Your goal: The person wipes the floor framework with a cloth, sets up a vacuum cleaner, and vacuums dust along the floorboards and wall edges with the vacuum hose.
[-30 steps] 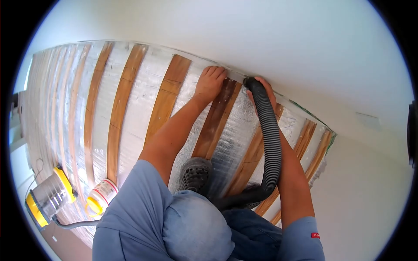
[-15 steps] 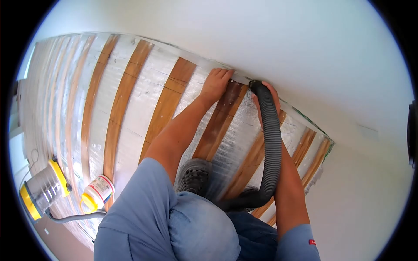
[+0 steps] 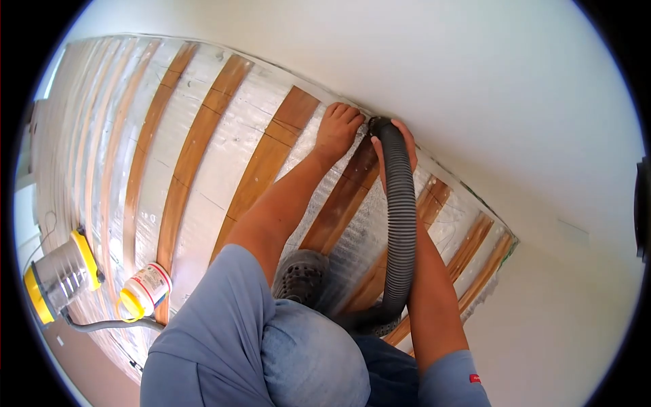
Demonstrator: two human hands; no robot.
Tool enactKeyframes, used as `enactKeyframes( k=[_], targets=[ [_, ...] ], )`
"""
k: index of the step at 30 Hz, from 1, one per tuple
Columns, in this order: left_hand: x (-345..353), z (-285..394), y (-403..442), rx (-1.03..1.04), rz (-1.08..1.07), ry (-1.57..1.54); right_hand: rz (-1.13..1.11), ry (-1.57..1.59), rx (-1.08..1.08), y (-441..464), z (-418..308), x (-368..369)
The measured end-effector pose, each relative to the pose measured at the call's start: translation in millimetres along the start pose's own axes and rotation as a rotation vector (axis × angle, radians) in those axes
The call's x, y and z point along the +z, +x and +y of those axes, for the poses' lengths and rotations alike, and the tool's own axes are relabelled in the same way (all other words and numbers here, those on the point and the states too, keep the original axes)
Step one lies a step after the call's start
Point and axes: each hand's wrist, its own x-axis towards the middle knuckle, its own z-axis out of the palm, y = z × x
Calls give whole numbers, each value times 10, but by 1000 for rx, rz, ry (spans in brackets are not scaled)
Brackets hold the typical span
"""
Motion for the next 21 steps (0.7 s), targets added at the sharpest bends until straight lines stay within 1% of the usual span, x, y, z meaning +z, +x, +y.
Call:
enactKeyframes(
  k=[2, 4, 5, 6, 8, 10, 12, 13, 15, 16, 18, 19, 20, 21],
  targets=[
    [-25, -3, -42, -11, -26, -28, 10, -40, 20, -11, -35, -32],
    [-19, 1, -62, -18, -44, -35, 14, 60, 182, 8, -275, -73],
    [-21, 2, -79, -21, -44, -37, -8, 72, 90, 18, -222, -57],
    [-14, -9, -111, -25, -52, -37, -7, 67, 92, 23, -148, -25],
    [-3, 12, -95, -18, -59, -42, -5, -15, -123, 46, 22, 68],
    [-30, 25, -97, -21, -24, -43, 3, -3, -144, 54, 35, 123],
    [-53, -5, -110, -14, -47, -44, 66, 62, -30, 0, 47, 157],
    [-55, -5, -133, -9, -71, -49, 63, 60, -29, -33, 57, 140],
    [-49, -15, -136, -3, -65, -49, 107, 22, 76, -73, 87, 93],
    [-48, -12, -143, 2, -60, -50, 108, 19, 77, -97, 108, 65],
    [-49, -9, -145, 5, -51, -54, 203, 13, 41, -116, 100, 8],
    [-50, -10, -143, 8, -43, -56, 205, -47, 131, -116, 70, -40],
    [-48, -11, -140, 7, -41, -57, 205, -49, 130, -104, 43, -82],
    [-49, -3, -136, 12, -31, -54, 205, -29, 179, -94, -5, -124]
  ],
)
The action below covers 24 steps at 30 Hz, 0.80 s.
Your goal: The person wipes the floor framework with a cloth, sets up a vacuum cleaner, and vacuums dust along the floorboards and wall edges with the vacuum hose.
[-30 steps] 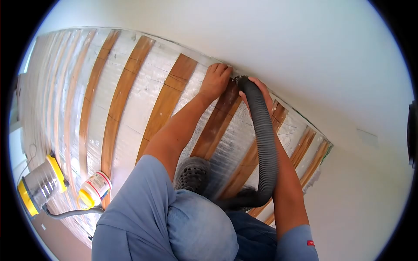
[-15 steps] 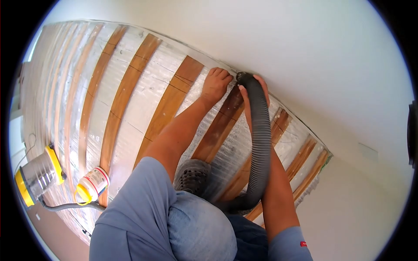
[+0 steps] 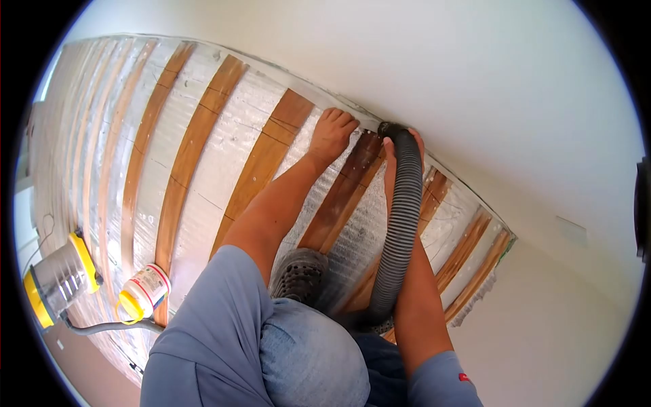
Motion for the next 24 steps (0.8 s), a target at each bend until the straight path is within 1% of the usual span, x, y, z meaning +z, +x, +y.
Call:
enactKeyframes(
  k=[1, 2, 3, 5, 6, 9, 11, 13, 14, 16, 17, 19, 20, 22, 23, 24],
  targets=[
    [-2, 6, 3, 6, 10, 3, 0, 15, 51, -1, -47, -37],
    [-3, 9, 1, 5, 10, -1, -27, -91, 106, -29, -269, -100],
    [-6, 11, 0, 6, -4, -2, -26, -96, 105, -51, -307, -144],
    [-3, -4, 17, 4, -6, -2, -53, -162, 177, -26, -371, -197],
    [0, -1, 10, -9, -27, 18, -73, -189, 111, -19, -379, -187],
    [8, 16, -9, -38, -85, 32, -79, -204, 168, -8, -457, -175],
    [-14, 67, 13, -56, -120, 31, -78, -170, 127, -13, -312, -176],
    [-107, 149, 88, 13, -123, 44, -81, -136, 85, -22, -147, -147],
    [-102, 154, 92, 12, -123, 40, -72, -117, 72, -33, -97, -123],
    [-89, 138, 113, 69, -217, 17, -78, -92, 90, -33, -83, -137],
    [-55, 154, 128, 71, -217, 13, -74, -94, 90, -29, -115, -163],
    [51, 221, 175, 142, -144, -109, -62, -125, 125, -20, -233, -239],
    [94, 248, 181, 144, -146, -116, -55, -129, 127, -8, -292, -315],
    [154, 301, 209, 132, -284, -162, -112, -50, 85, 42, -343, -487],
    [195, 340, 195, 131, -287, -166, -110, -54, 88, 34, -251, -517],
    [224, 403, 177, 102, -247, -139, -10, 36, 123, 8, -89, -545]
  ],
)
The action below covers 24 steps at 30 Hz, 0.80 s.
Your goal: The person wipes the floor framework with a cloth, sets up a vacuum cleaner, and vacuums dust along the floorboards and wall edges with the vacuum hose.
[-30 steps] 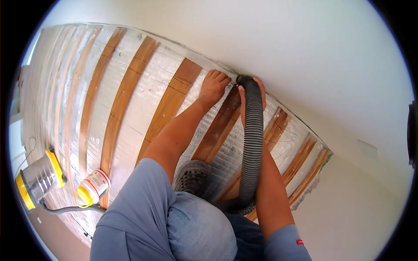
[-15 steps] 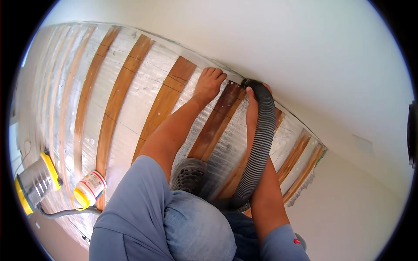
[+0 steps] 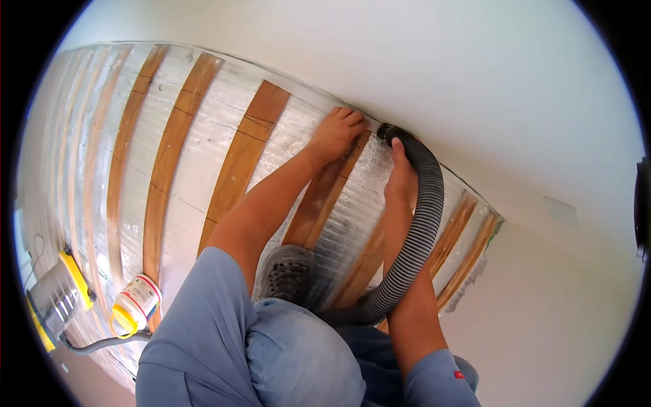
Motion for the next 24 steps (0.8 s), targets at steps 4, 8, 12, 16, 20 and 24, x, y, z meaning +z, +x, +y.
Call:
enactKeyframes(
  k=[4, 8, 12, 16, 20, 24],
  targets=[
    [104, 218, 110, -84, 55, 91, 262, 387, 229, 57, 200, -107],
    [194, 251, 125, -98, -25, 95, 342, 468, 309, 69, 180, -207],
    [307, 316, 163, -2, 115, 65, 222, 351, 176, 24, 65, -274],
    [378, 349, 203, -10, 23, 67, 219, 252, 119, 41, 177, -322],
    [381, 379, 169, -32, -1, 62, 263, 110, 28, 2, 180, -402],
    [362, 360, 148, 41, 50, 46, 242, 11, 53, -26, -3, -196]
  ],
)
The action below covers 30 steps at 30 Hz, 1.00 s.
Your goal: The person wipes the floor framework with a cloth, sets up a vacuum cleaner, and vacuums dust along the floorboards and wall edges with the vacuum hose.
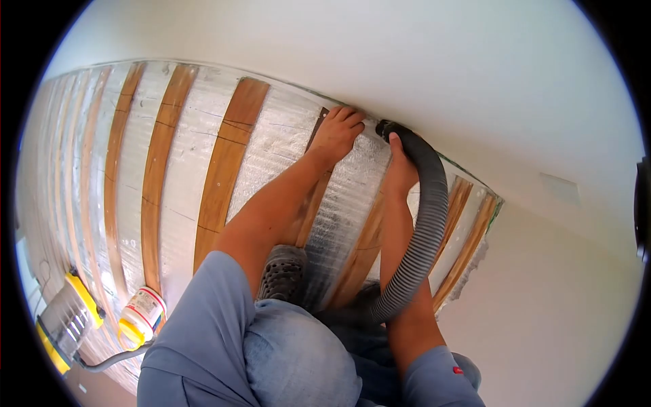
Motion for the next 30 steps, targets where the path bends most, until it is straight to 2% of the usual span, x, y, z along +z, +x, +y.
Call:
enactKeyframes(
  k=[1, 3, 5, 7, 11, 13, 14, 17, 19, 21, 24, 28, 30],
  targets=[
    [14, -8, -4, 18, 30, -11, 1, 1, 2, -21, -19, 25],
    [38, -22, -8, 29, 32, -19, -22, -220, -36, -39, -44, 67],
    [50, -56, -11, 39, 33, -24, -31, -251, -33, -44, -30, 108],
    [79, -54, -17, 25, -9, -36, -147, -223, -180, -45, -19, 105],
    [83, -40, -17, 36, 39, -68, -3, -235, -244, -60, -54, 96],
    [83, -63, -23, 31, -11, -58, -127, -62, -69, 106, 88, -59],
    [59, -57, -13, 26, -8, -55, -133, -63, -70, 104, 98, -49],
    [10, -28, -18, 31, 6, -66, 154, 237, 105, 65, 145, -36],
    [27, -29, -14, 41, -12, -62, 259, 339, 163, 39, 73, -46],
    [36, -27, -8, 56, 6, -45, 36, -31, 176, 35, -32, -116],
    [75, -31, -13, 68, 29, -24, 3, -136, 51, 25, -150, -111],
    [124, -57, -67, 25, 54, -86, -98, -160, 13, 66, 25, -119],
    [59, -63, -97, -11, 81, -43, -31, -142, -151, 19, 64, -29]
  ],
)
